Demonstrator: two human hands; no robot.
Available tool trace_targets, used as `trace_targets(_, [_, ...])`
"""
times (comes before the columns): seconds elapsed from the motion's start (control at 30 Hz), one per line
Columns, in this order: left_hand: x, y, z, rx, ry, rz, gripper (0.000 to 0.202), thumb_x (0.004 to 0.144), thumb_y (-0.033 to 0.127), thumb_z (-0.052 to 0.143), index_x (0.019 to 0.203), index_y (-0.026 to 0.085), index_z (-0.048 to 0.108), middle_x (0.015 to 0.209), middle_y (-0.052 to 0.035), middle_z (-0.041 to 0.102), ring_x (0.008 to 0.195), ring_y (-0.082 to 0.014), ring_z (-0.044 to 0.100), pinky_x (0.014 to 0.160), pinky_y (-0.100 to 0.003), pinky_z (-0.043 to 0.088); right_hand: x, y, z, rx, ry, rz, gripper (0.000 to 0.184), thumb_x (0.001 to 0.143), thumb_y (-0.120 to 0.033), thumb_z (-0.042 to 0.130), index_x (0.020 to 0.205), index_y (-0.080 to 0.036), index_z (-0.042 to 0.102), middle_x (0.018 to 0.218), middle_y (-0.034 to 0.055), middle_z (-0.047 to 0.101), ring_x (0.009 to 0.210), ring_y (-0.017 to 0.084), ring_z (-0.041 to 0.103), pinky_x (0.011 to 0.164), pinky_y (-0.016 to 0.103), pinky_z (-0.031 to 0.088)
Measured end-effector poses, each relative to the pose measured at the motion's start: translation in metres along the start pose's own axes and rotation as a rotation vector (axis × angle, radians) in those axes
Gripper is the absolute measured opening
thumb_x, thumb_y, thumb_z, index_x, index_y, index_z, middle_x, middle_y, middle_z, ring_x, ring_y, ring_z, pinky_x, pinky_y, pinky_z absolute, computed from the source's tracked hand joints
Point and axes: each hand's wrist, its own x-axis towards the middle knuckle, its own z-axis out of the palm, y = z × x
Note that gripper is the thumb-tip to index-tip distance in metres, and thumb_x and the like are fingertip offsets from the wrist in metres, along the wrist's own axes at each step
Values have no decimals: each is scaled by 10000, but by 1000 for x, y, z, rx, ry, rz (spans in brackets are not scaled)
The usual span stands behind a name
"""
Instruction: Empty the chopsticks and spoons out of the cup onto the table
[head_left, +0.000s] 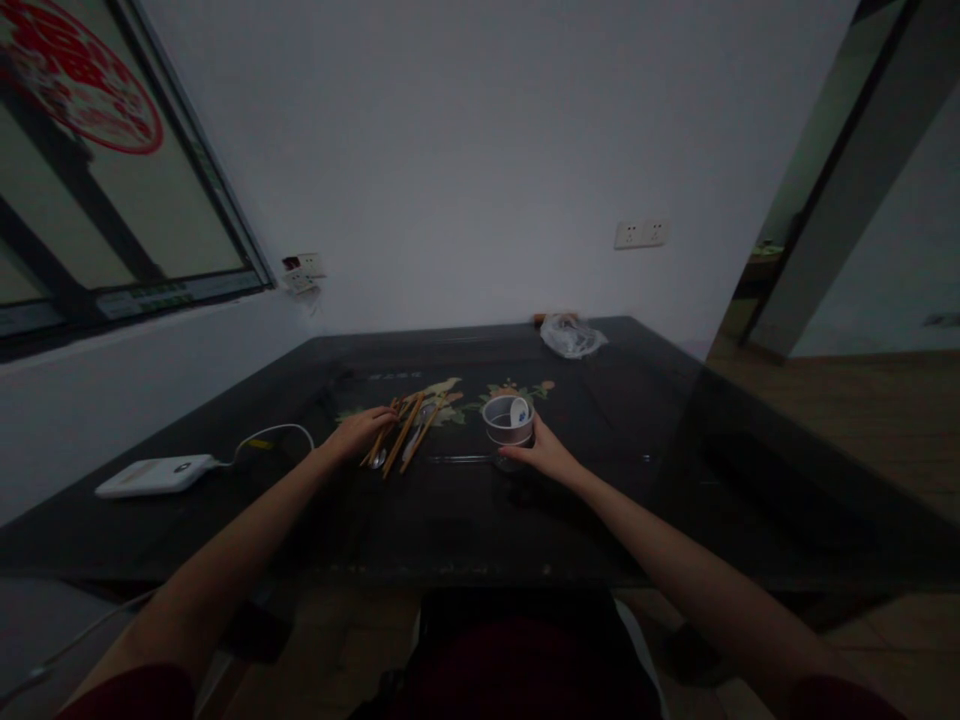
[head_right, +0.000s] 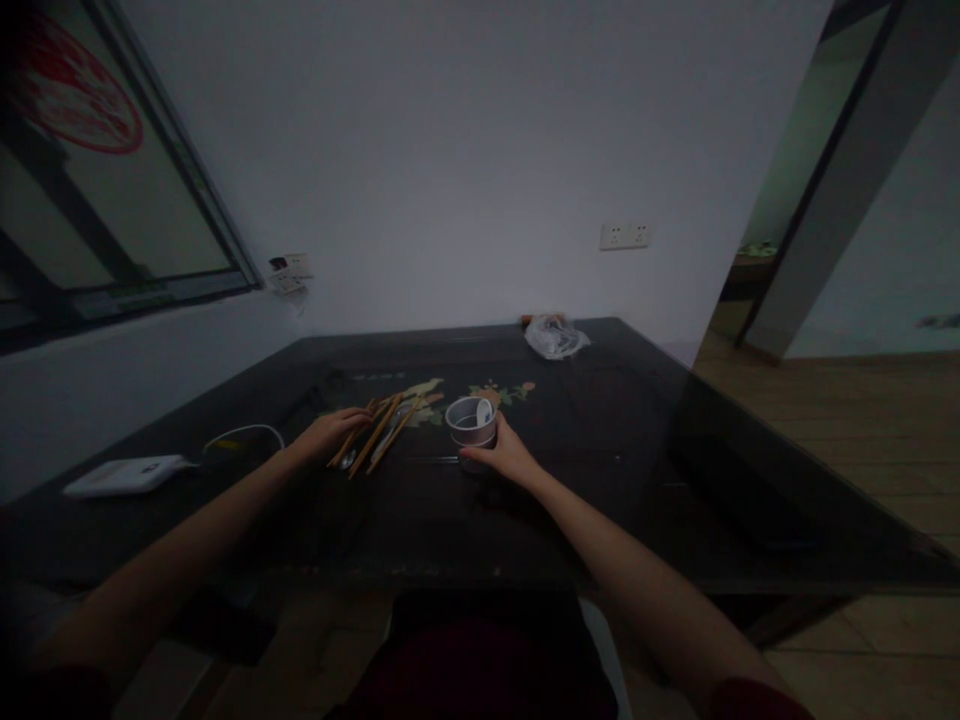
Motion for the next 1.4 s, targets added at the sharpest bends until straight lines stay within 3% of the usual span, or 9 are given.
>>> trace_targets(0.27, [4,7,-1,114,8,20,339,868,258,408,1148,265,599,1281,-39,549,1100,-188,545,877,-290,448,0,0,0,-5,5,-8,851,592,-367,800,1316,-183,391,1313,139,509,1245,270,458,1072,421,316])
trace_targets(0.5, [9,2,0,141,-50,71,352,864,213,410,1154,274,601,1335,-19,514,1184,-188,494,958,-295,395,1,4,-1,-10,-2,-18,877,593,-370,797,1335,-184,367,1311,139,509,1239,267,463,1067,417,321])
trace_targets(0.83, [13,-5,-5,225,-84,125,345,871,161,413,1152,260,586,1334,-38,529,1187,-188,513,963,-305,410,-1,-3,0,-14,4,-8,864,593,-361,798,1325,-181,376,1305,143,513,1255,274,447,1077,427,306])
trace_targets(1.03, [10,-5,-3,171,11,54,363,837,132,437,1145,233,599,1217,-81,612,1106,-210,573,945,-331,428,0,1,0,-9,-1,-24,855,599,-360,796,1324,-192,375,1312,134,508,1259,267,446,1081,423,305])
trace_targets(1.23, [21,12,-34,303,147,-161,356,851,180,423,1169,216,578,1123,-104,648,1043,-243,592,896,-334,438,1,2,-1,0,-5,-6,870,598,-361,798,1333,-191,365,1305,130,515,1250,264,455,1073,419,318])
trace_targets(1.33, [31,17,-50,273,109,-325,325,876,275,400,1134,209,587,1041,-110,667,924,-246,628,782,-314,466,1,2,-1,-6,-13,-4,864,603,-365,794,1328,-176,364,1314,143,504,1250,264,454,1071,415,321])
trace_targets(1.4, [36,16,-54,164,3,-413,310,857,309,423,1068,199,622,982,-103,680,846,-227,639,717,-278,463,1,1,-1,-17,-12,-10,858,604,-370,793,1323,-171,369,1319,147,498,1254,267,450,1074,416,315])
